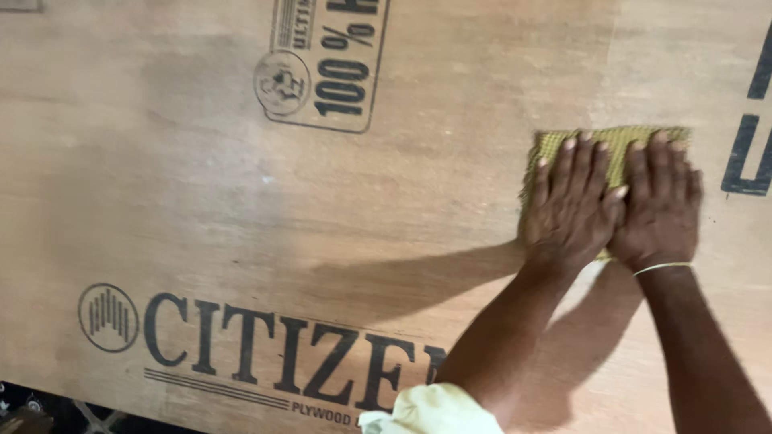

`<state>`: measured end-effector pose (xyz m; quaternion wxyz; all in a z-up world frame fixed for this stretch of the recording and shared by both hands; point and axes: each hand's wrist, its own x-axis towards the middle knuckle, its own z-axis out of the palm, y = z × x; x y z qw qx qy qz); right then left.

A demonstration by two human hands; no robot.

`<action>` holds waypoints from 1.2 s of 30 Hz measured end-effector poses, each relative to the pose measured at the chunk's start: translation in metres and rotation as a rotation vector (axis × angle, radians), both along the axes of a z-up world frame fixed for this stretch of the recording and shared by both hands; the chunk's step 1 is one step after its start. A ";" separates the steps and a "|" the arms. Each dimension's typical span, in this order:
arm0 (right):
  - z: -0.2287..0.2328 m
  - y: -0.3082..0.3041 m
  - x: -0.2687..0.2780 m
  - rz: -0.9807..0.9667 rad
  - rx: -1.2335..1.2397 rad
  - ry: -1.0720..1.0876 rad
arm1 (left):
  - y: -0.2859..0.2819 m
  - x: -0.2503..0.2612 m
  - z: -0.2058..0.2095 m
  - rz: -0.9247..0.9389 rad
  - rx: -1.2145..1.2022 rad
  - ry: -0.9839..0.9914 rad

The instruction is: The person wipes the surface of a large plywood board using a yellow and green checkered cloth. They move the cloth back and forth across the board, covering different areas including printed text and logos.

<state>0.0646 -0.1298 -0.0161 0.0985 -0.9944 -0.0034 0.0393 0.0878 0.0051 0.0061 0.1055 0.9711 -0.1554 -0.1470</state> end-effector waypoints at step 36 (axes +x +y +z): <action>-0.020 0.103 -0.207 -0.257 -0.146 0.076 | 0.113 -0.154 0.002 -0.424 0.115 -0.099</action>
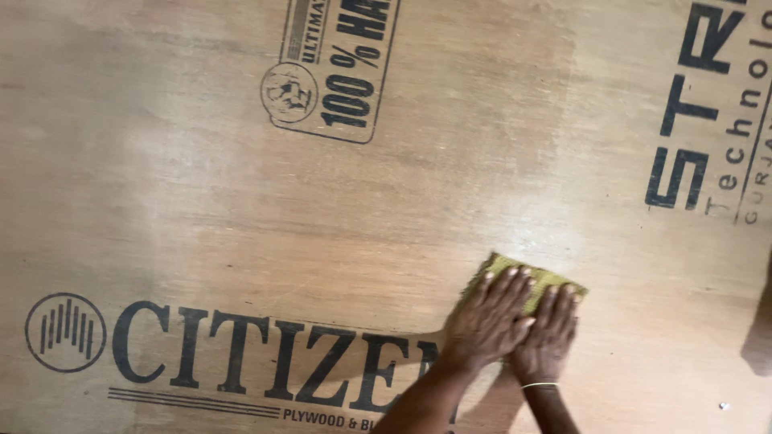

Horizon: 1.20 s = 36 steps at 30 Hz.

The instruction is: The person wipes the surface of a large plywood board using a yellow and green checkered cloth. They move the cloth back and forth across the board, covering different areas including printed text and logos.

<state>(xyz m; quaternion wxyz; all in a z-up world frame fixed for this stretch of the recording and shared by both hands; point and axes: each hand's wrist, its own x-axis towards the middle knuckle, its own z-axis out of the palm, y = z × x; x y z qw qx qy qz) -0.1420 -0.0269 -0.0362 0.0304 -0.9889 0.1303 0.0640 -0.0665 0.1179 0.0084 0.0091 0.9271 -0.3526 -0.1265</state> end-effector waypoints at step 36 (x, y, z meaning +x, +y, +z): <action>0.034 0.163 0.250 0.504 0.065 -0.035 | 0.147 0.159 -0.017 0.677 -0.296 0.042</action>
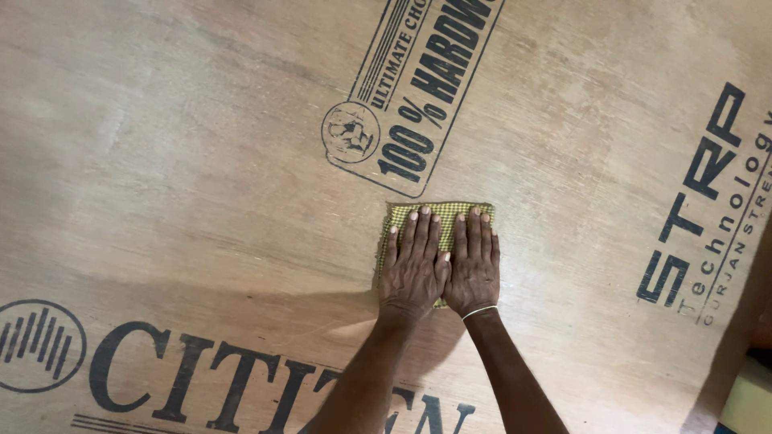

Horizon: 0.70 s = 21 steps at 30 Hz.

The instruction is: The person wipes the surface of a large plywood board using a yellow and green checkered cloth. They move the cloth back and forth across the board, covering different areas including printed text and logos.

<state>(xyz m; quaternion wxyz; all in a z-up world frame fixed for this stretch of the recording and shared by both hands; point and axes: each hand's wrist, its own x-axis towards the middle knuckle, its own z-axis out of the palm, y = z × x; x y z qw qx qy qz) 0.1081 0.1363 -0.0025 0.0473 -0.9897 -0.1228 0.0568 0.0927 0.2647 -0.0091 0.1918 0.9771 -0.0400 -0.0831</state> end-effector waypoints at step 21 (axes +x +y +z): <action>0.003 -0.006 0.006 -0.049 0.002 -0.025 | -0.009 0.011 0.003 -0.013 0.040 -0.012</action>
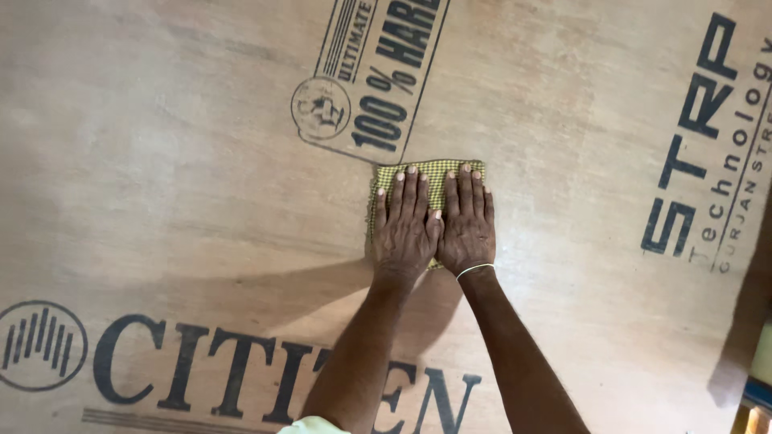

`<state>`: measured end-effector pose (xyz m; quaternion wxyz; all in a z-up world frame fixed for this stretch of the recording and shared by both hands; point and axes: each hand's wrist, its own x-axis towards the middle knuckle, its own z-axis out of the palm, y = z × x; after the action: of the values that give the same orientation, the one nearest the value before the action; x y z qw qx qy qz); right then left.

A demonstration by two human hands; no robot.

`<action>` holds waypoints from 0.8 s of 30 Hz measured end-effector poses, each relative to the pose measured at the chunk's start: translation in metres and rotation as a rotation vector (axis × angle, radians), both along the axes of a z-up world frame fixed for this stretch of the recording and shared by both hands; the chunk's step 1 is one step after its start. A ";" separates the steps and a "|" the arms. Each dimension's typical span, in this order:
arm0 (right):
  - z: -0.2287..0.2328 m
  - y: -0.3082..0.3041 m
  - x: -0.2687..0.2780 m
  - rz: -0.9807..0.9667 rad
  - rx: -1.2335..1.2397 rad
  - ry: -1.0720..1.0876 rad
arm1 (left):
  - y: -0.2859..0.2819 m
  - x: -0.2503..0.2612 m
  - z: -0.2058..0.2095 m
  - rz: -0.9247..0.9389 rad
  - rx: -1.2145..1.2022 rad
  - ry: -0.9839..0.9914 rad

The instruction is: The person wipes the surface of a large plywood board using a yellow and green checkered cloth. They move the cloth back and forth across the board, covering different areas including printed text and logos.

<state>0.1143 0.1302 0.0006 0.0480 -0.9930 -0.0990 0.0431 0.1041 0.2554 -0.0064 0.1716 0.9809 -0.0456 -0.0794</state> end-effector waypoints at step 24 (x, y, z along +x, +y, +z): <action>-0.002 0.070 -0.124 -0.092 0.171 0.043 | 0.072 -0.109 -0.008 -0.085 -0.145 -0.032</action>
<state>-0.0101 0.2004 -0.0014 0.1367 -0.9876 -0.0557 0.0534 -0.0051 0.3269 -0.0147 0.2381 0.9642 -0.0954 -0.0673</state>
